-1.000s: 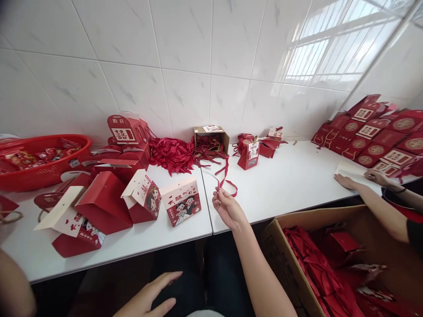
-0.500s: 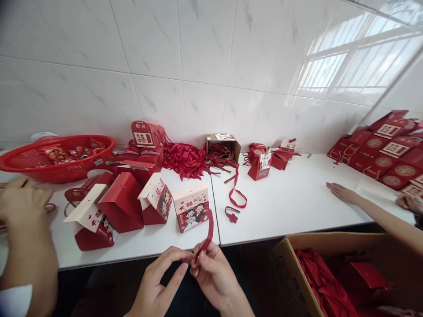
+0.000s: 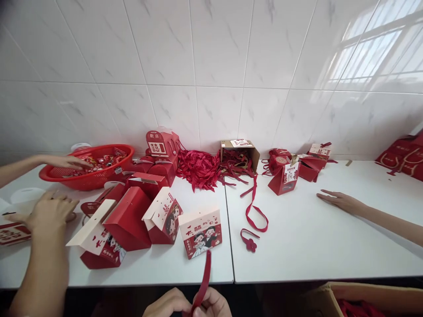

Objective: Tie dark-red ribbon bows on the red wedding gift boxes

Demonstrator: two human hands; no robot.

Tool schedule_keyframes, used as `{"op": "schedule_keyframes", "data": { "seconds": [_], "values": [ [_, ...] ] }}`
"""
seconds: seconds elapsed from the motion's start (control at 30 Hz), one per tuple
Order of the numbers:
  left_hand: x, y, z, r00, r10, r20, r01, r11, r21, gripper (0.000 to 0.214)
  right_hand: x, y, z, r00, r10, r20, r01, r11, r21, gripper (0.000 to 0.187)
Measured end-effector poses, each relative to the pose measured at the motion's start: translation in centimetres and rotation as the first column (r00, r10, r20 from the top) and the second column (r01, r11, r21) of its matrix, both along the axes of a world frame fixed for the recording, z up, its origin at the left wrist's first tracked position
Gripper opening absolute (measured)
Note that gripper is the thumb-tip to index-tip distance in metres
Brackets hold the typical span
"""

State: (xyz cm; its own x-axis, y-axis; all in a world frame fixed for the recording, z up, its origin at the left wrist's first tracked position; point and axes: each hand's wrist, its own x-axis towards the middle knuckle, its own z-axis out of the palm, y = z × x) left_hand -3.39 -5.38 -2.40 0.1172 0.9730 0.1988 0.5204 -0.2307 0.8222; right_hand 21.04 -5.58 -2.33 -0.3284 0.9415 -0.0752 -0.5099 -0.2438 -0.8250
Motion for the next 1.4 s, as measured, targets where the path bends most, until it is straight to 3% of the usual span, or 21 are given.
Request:
{"op": "schedule_keyframes", "data": {
  "seconds": [0.07, 0.13, 0.2, 0.27, 0.33, 0.4, 0.5, 0.6, 0.73, 0.9, 0.97, 1.03, 1.07, 1.13, 1.27, 1.33, 1.4],
  "values": [
    [-3.1, 3.4, 3.0, 0.995, 0.102, -0.013, -0.102, 0.995, 0.016, 0.036, 6.3, 3.2, 2.5, 0.999, -0.053, 0.006, 0.053, 0.998, 0.033, 0.025],
    [-7.3, 7.7, 7.0, 0.979, 0.199, -0.036, -0.195, 0.977, 0.086, 0.036, 13.4, 6.7, 4.4, 0.994, -0.108, 0.024, 0.106, 0.993, 0.055, 0.029],
    [-11.7, 12.0, 10.7, 0.976, 0.214, -0.033, -0.205, 0.960, 0.190, 0.034, 20.6, 10.1, 5.5, 0.984, -0.169, 0.056, 0.165, 0.984, 0.063, 0.033],
    [-15.2, 15.3, 12.9, 0.979, 0.204, -0.024, -0.191, 0.947, 0.259, 0.033, 27.0, 13.3, 5.5, 0.965, -0.221, 0.142, 0.218, 0.975, 0.040, 0.023],
    [-17.6, 17.3, 13.1, 0.987, 0.156, -0.026, -0.136, 0.920, 0.369, 0.031, 31.8, 16.0, 4.7, 0.938, -0.262, 0.225, 0.265, 0.964, 0.019, 0.025],
    [-19.5, 18.2, 12.0, 0.996, 0.056, -0.064, -0.013, 0.841, 0.540, 0.026, 34.7, 17.8, 3.4, 0.914, -0.297, 0.275, 0.308, 0.951, 0.002, 0.030],
    [-21.6, 18.7, 9.8, 0.994, 0.016, -0.107, 0.056, 0.770, 0.636, 0.019, 36.3, 19.4, 1.7, 0.880, -0.349, 0.321, 0.372, 0.928, -0.010, 0.028],
    [-22.7, 18.8, 8.7, 0.992, 0.030, -0.119, 0.058, 0.741, 0.669, 0.020, 36.2, 19.9, 1.1, 0.855, -0.395, 0.337, 0.421, 0.907, -0.004, 0.031],
    [-22.7, 18.8, 9.0, 0.996, 0.030, -0.079, 0.030, 0.754, 0.656, 0.023, 35.6, 20.0, 1.5, 0.836, -0.447, 0.317, 0.463, 0.886, 0.026, 0.038],
    [-21.6, 19.0, 10.5, 0.999, -0.030, 0.018, 0.011, 0.767, 0.642, 0.052, 33.5, 17.9, 4.0, 0.824, -0.488, 0.289, 0.498, 0.866, 0.045, 0.020],
    [-19.8, 18.2, 11.1, 0.998, -0.035, 0.056, -0.009, 0.770, 0.638, 0.056, 30.1, 15.7, 5.4, 0.838, -0.490, 0.239, 0.491, 0.869, 0.059, 0.020],
    [-16.2, 16.2, 11.2, 0.995, -0.055, 0.089, -0.012, 0.786, 0.618, 0.056, 24.5, 12.8, 6.3, 0.890, -0.454, -0.023, 0.455, 0.887, 0.084, 0.025],
    [-13.8, 14.6, 10.9, 0.993, -0.079, 0.085, 0.014, 0.806, 0.592, 0.057, 21.0, 11.2, 6.3, 0.920, -0.359, -0.159, 0.374, 0.924, 0.075, 0.021],
    [-8.4, 10.6, 9.5, 0.987, -0.141, 0.079, 0.089, 0.885, 0.458, 0.046, 13.6, 8.0, 5.6, 0.946, -0.174, -0.273, 0.190, 0.981, 0.034, 0.023],
    [0.8, 2.7, 4.1, 0.974, -0.225, 0.040, 0.201, 0.927, 0.317, 0.009, 1.4, 1.9, 1.8, 0.961, 0.003, -0.276, -0.020, 0.998, -0.057, 0.017],
    [3.1, -0.1, 1.5, 0.963, -0.264, 0.047, 0.246, 0.940, 0.238, 0.014, -2.6, -0.6, -0.5, 0.955, 0.066, -0.289, -0.104, 0.988, -0.118, 0.014],
    [4.0, -1.7, -0.5, 0.946, -0.301, 0.116, 0.286, 0.949, 0.134, 0.025, -5.4, -2.5, -2.8, 0.940, 0.112, -0.321, -0.182, 0.964, -0.194, 0.030]
  ]
}}
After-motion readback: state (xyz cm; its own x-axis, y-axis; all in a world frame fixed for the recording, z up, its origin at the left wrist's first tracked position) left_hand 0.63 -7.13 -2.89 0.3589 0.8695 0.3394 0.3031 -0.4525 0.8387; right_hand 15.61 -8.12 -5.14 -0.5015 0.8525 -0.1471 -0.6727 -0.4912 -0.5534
